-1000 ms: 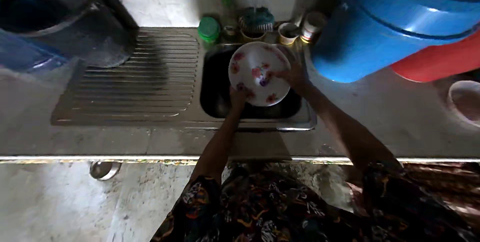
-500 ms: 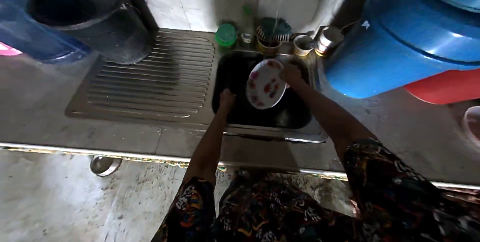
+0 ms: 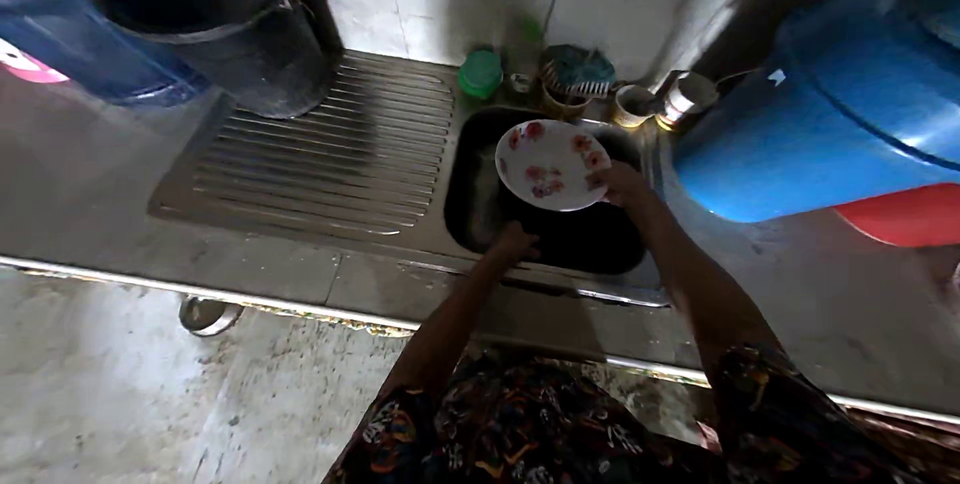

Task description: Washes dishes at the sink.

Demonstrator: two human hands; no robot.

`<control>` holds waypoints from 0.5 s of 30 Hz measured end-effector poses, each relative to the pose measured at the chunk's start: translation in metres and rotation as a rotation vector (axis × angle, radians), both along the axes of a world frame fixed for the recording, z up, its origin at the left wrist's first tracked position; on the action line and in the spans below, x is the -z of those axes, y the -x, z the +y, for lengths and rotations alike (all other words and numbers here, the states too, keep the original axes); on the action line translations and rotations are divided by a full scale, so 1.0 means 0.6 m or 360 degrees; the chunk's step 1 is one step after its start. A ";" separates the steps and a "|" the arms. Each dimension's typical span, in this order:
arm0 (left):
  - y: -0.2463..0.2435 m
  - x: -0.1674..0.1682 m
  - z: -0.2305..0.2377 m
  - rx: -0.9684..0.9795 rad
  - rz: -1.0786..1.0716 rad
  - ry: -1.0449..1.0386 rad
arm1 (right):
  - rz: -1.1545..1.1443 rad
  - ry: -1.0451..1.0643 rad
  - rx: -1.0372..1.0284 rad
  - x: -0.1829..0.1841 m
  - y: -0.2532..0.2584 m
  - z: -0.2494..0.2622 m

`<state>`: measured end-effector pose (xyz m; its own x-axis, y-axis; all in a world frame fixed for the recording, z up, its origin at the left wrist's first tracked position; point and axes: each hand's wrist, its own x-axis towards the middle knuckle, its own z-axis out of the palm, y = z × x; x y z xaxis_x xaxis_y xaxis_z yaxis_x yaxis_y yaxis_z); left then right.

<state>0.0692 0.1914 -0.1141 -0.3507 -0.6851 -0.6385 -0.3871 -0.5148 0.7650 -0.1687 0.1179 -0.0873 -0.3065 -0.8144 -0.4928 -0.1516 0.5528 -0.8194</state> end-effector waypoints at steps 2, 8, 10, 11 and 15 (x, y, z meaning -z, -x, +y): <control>-0.019 -0.017 -0.009 0.0164 -0.0044 -0.0027 | 0.0026 -0.0039 -0.0042 -0.019 -0.014 -0.004; -0.117 -0.045 -0.057 -0.0162 -0.0597 0.1102 | 0.0066 -0.0155 -0.0342 -0.059 -0.024 -0.056; -0.133 -0.044 -0.101 -0.0021 -0.0728 0.1719 | 0.0091 -0.0245 -0.0415 -0.091 -0.043 -0.077; -0.140 -0.048 -0.121 0.0173 -0.0669 0.1898 | 0.0113 -0.0295 -0.0443 -0.110 -0.056 -0.085; -0.147 -0.084 -0.176 0.0719 -0.0235 0.1631 | 0.0002 -0.0288 -0.0471 -0.116 -0.072 -0.142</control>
<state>0.1575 0.0859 -0.0636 -0.6666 -0.7392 0.0962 -0.5001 0.5392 0.6776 -0.1257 0.0328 -0.0177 -0.0705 -0.7675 -0.6372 -0.3279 0.6211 -0.7118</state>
